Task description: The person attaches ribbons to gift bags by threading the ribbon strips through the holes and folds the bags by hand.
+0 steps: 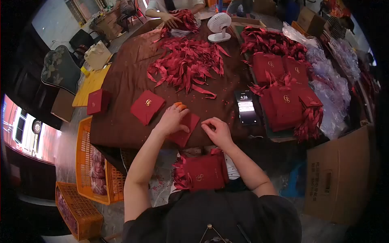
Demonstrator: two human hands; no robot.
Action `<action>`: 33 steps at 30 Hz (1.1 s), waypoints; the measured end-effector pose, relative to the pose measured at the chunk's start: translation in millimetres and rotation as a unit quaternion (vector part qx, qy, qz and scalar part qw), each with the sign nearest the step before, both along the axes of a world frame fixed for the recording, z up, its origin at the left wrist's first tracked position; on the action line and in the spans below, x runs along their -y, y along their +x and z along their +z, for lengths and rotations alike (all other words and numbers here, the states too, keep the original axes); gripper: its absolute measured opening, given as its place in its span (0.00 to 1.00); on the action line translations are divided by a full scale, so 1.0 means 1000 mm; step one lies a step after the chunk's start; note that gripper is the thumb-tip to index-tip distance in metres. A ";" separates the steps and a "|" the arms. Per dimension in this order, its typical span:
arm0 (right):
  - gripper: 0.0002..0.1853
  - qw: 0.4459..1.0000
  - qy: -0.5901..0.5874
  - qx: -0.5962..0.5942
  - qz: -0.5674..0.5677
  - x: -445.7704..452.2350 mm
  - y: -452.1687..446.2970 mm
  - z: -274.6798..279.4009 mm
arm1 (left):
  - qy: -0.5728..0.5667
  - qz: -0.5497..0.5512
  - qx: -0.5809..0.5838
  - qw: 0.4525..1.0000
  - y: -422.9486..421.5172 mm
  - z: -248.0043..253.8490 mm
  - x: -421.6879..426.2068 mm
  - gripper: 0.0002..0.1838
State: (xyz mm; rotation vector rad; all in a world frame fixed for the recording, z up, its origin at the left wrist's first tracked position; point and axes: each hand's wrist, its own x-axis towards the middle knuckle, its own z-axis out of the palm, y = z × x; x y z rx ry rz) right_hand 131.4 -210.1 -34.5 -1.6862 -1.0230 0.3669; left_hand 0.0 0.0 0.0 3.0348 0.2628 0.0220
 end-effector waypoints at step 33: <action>0.06 0.956 0.124 0.265 0.015 -0.056 -0.040 0.005 | -0.538 0.325 0.407 0.663 -0.037 -0.037 0.088 0.15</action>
